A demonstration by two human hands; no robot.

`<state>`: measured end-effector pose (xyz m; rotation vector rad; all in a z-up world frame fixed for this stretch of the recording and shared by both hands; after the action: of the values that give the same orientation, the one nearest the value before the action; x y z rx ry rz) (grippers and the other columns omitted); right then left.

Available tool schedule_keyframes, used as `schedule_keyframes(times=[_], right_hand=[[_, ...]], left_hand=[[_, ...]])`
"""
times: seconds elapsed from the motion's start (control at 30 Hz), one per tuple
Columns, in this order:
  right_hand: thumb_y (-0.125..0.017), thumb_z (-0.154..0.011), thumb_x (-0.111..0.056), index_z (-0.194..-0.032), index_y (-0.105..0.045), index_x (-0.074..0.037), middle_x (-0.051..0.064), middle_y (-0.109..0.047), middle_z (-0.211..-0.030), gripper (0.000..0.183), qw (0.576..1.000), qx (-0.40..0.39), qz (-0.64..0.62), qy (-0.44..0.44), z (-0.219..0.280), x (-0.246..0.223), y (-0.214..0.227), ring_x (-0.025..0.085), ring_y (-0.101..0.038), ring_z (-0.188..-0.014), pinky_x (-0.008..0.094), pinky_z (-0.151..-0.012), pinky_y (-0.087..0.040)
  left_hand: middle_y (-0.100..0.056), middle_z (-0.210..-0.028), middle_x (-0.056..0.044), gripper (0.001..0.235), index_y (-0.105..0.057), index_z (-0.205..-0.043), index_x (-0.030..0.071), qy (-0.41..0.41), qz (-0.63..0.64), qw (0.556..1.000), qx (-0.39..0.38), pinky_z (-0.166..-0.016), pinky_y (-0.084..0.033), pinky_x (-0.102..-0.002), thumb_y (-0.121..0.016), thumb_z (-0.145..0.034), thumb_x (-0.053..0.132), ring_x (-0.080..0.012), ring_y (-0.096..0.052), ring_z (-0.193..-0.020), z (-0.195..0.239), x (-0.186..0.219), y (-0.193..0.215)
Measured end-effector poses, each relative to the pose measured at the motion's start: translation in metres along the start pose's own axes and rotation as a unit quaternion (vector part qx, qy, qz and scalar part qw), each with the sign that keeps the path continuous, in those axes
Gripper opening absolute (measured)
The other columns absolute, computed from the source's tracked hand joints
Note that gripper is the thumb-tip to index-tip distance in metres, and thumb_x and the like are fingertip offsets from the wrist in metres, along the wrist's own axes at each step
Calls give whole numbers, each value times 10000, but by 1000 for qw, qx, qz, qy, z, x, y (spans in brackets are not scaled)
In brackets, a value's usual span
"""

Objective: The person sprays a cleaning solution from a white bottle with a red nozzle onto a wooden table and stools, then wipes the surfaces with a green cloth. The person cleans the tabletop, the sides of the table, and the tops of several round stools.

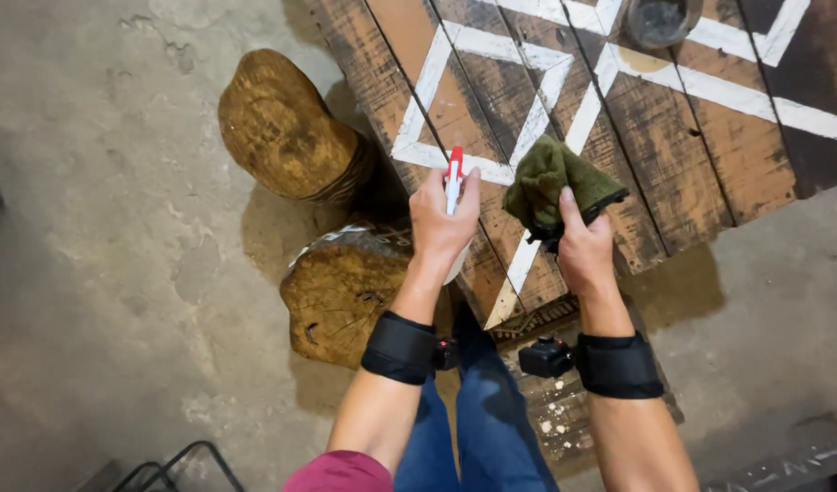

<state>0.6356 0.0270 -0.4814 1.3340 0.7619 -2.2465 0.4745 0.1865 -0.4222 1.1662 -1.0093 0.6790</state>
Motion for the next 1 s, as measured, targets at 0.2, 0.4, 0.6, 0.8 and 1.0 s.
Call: schedule_keyframes(times=[0.2,0.4,0.6,0.8,1.0], right_hand=[[-557,-1097,-211,-1359,-602,27,61,-680,-1277,357,998,13,53,-11,-25,7,6,140,-654,-1106,292,-956,-545],[-548,-1097,-233,-1407,-550,24,67,-660,-1319,402,995,17,85,40,-65,14,6,146,-643,-1147,298,-995,-540],[-491,-1146,-223,-1435,-518,61,150,-643,-1391,406,967,4,193,164,-113,-2,-21,217,-640,-1251,317,-1074,-523],[-423,-1158,-231,-1518,-450,42,235,-593,-1468,452,931,-12,316,182,-177,13,-67,324,-611,-1352,438,-1168,-510],[-439,-1149,-465,-1670,-79,11,338,70,-1679,792,715,-40,687,126,-232,71,-102,529,117,-1526,810,-1147,1]], left_hand=[[-673,-678,-160,384,-595,-771,19,45,-33,998,-30,-619,-491,-464,-720,-926,348,-343,-669,-621,-16,-14,-19],[-668,-665,-182,455,-602,-708,27,78,-95,992,-29,-622,-494,-483,-740,-899,416,-376,-665,-641,-19,-35,-27],[-648,-642,-163,455,-615,-716,23,44,-115,991,-42,-573,-478,-435,-757,-937,394,-327,-644,-596,-27,-32,-14],[-655,-697,-45,177,-682,-976,38,-18,69,997,-4,-579,-487,-271,-763,-964,194,-95,-598,-609,-58,6,24],[-724,-980,-97,190,-664,-1133,16,-138,72,983,100,-790,-578,-296,-722,-1038,170,-148,-717,-847,-91,-22,28]])
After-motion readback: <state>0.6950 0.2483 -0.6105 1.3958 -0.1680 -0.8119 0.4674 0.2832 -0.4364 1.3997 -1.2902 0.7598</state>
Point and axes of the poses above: each hand's wrist, its own z-axis away from the middle knuckle, its own y-axis out of the back of the hand, x = y × z, the point moved 5 cm from there along -z, towards the middle knuckle
